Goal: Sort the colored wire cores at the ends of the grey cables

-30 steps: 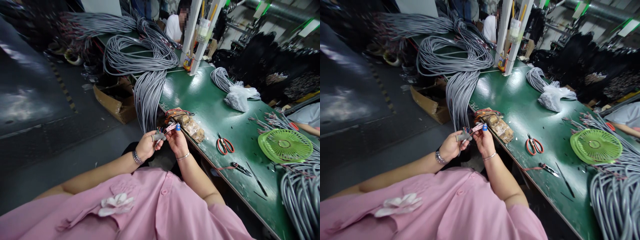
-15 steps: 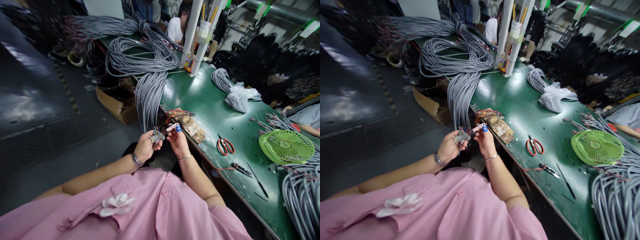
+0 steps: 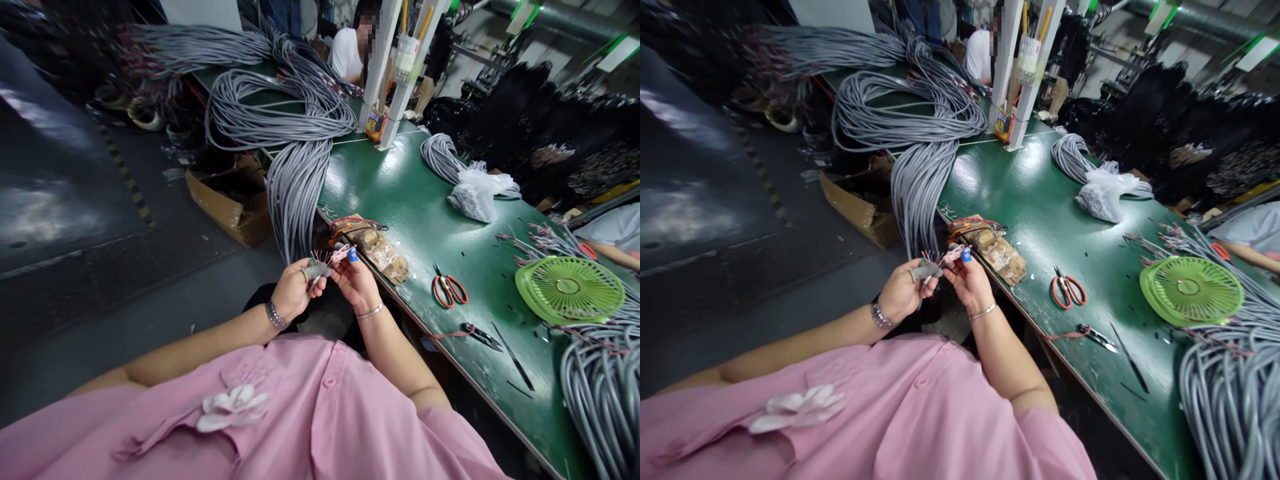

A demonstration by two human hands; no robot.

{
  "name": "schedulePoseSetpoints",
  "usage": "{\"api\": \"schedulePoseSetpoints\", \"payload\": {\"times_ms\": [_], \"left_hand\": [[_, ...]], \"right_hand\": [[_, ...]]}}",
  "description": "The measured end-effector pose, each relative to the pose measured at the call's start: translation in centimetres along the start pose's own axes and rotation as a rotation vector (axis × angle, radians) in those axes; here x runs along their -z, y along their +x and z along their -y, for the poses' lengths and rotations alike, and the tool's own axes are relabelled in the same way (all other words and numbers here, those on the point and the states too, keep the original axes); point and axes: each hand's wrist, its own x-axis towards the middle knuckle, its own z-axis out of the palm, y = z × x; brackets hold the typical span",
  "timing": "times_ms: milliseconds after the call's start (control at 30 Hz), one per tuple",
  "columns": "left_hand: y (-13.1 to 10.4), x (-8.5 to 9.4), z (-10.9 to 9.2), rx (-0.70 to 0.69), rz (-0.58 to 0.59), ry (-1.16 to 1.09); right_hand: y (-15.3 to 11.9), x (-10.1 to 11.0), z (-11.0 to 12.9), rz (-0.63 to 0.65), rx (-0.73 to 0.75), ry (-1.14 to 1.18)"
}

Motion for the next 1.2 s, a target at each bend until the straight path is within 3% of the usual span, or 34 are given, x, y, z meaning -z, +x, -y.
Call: {"api": "schedulePoseSetpoints", "payload": {"times_ms": [167,400,600,800,1033,1200], "left_hand": [[0.1,0.1,0.2,0.022,0.016,0.003],[-0.6,0.4,-0.1,-0.014,0.01,0.015],[-1.2,0.2,-0.8,-0.097,-0.02,0.047],[-0.7,-0.2,-0.7,-0.082,-0.04,0.059],[-0.1,-0.2,-0.2,-0.093,-0.013,0.056],[0.0,0.1,-0.3,-0.072,-0.039,0.062]], "right_hand": [[0.0,0.0,-0.3,0.028,0.03,-0.004],[-0.2,-0.3,0.1,-0.047,-0.044,-0.045],[0.0,-0.3,-0.3,-0.079,0.083,-0.101],[0.1,0.2,-1.2,-0.104,0.276,-0.196],[1.3,-0.2,-1.3,0.041,0.091,-0.052],[1.1,0.2,-1.2,-0.013,0.21,-0.156]]}}
